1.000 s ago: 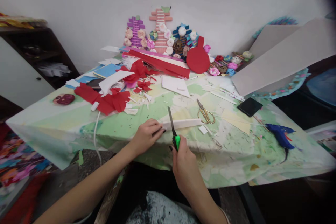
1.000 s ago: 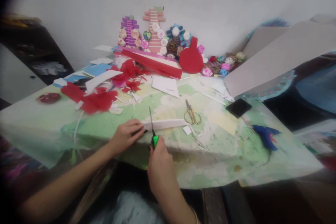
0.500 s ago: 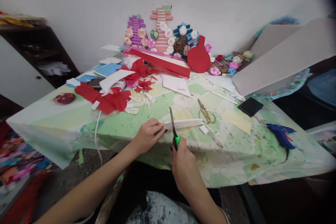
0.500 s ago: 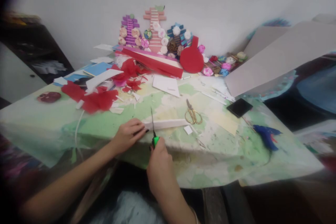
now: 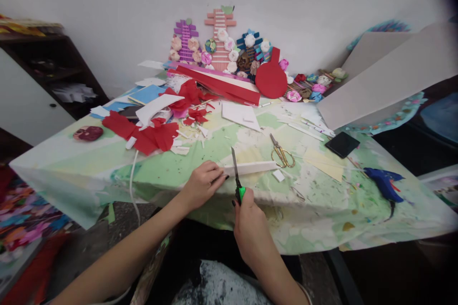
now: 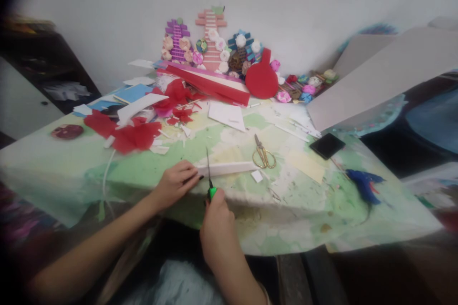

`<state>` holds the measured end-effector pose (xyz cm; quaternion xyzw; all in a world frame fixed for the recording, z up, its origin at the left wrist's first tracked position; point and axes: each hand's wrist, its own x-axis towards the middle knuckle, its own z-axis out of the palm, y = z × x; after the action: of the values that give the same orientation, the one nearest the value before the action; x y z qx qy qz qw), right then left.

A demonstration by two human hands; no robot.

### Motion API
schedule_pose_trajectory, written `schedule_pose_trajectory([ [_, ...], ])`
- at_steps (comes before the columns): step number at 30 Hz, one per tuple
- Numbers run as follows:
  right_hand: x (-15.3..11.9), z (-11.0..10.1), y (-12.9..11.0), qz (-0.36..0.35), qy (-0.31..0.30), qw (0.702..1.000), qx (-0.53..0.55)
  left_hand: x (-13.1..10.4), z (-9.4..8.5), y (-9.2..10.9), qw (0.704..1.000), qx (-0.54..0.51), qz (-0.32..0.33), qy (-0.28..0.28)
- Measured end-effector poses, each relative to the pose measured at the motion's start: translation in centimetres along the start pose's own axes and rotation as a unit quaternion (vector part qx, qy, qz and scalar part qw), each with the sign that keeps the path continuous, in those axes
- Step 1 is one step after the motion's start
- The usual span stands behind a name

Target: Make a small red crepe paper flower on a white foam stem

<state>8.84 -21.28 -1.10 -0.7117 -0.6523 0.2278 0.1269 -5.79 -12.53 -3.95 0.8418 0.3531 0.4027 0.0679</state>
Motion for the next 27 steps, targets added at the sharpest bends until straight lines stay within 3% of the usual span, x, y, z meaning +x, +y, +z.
schedule_pose_trajectory([
  [27, -0.24, 0.84, -0.08, 0.023, 0.001, 0.998, -0.057, 0.04, 0.12, 0.01, 1.000, 0.004, 0.007, 0.007],
])
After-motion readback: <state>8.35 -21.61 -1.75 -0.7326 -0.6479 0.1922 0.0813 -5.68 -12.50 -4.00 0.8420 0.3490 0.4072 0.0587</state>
